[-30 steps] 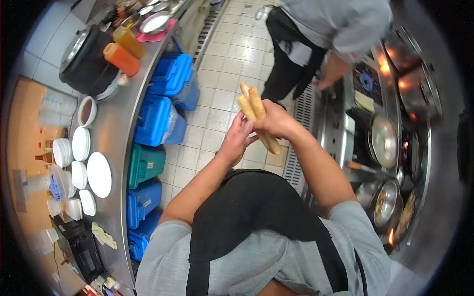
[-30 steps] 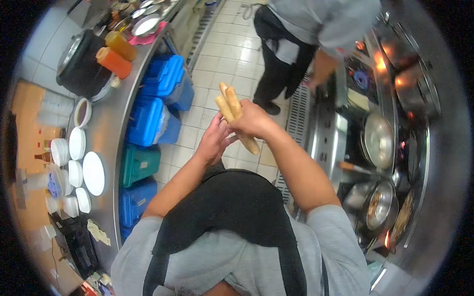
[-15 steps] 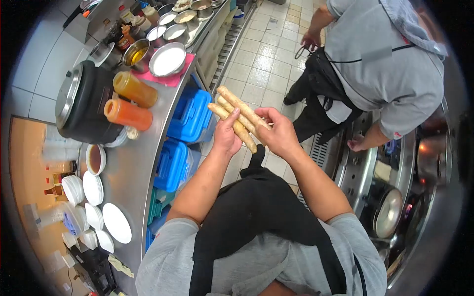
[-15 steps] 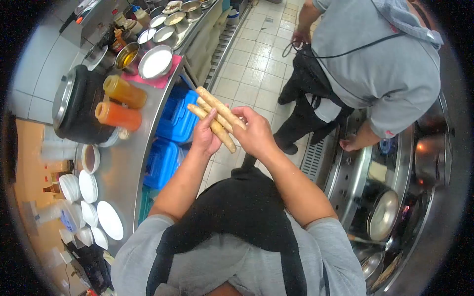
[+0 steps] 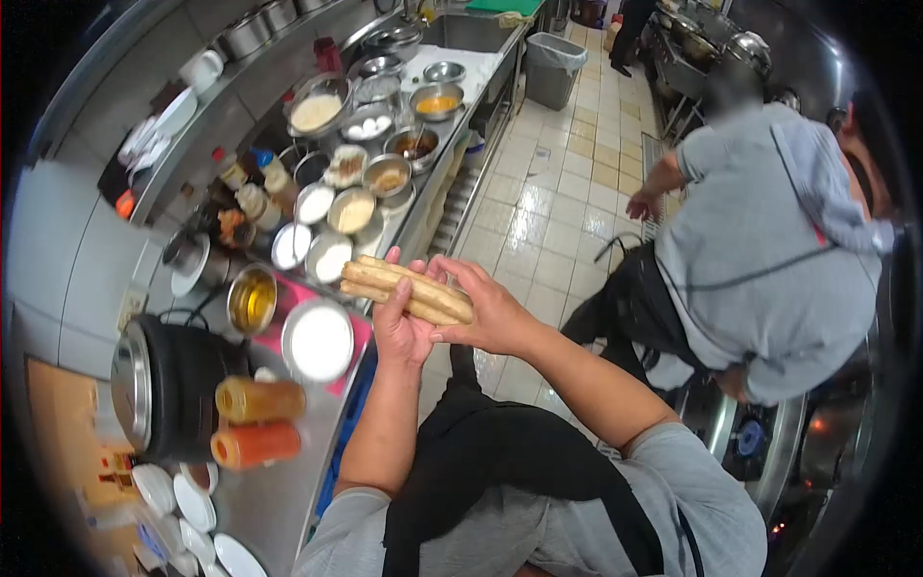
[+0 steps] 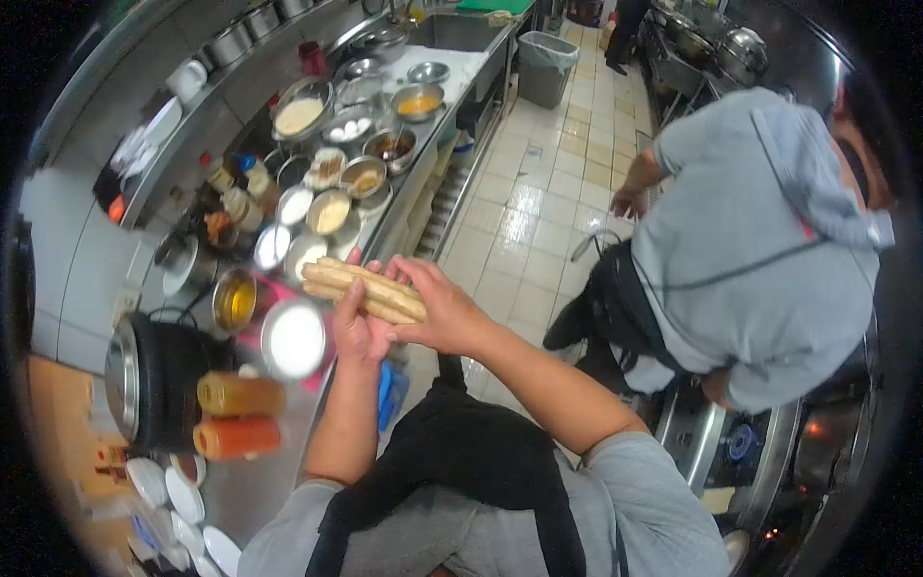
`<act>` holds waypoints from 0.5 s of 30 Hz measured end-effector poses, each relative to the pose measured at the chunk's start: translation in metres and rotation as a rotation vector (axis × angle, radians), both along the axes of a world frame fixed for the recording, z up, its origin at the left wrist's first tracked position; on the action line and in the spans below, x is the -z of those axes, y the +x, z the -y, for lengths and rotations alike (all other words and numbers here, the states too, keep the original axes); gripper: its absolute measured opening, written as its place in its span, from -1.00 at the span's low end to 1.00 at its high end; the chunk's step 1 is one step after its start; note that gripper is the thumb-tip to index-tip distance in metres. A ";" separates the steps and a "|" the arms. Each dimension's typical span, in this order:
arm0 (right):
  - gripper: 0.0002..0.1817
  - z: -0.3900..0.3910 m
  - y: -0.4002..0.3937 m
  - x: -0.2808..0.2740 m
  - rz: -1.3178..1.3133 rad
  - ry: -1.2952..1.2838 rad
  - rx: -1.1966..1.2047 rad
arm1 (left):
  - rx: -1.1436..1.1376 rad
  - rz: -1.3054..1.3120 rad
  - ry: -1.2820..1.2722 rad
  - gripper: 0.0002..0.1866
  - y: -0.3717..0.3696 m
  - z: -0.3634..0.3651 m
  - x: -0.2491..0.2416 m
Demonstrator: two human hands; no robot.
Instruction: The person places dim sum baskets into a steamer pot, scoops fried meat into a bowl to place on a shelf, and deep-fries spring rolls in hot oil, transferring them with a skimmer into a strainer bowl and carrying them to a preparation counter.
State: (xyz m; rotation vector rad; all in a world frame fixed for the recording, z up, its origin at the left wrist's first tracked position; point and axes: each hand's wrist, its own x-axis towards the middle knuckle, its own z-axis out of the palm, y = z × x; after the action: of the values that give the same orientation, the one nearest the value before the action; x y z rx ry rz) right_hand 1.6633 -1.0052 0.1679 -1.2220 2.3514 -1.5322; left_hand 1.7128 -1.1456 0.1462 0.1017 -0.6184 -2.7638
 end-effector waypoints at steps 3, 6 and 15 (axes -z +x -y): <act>-0.22 0.018 -0.073 -0.003 0.090 0.056 -0.031 | -0.036 -0.018 -0.071 -0.51 -0.079 0.012 -0.009; -0.26 0.021 -0.141 0.010 0.126 0.038 0.046 | 0.089 0.196 -0.314 -0.54 -0.164 0.017 -0.007; -0.49 -0.031 -0.346 0.048 0.967 -0.336 0.210 | 0.418 0.310 -0.602 -0.56 -0.408 -0.038 0.023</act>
State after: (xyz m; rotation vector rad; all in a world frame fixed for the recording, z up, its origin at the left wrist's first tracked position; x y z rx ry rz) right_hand 1.3174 -0.9741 0.1201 -0.1192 1.6296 -2.0018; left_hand 1.3047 -1.1077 0.1229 0.2953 -1.6914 -2.8133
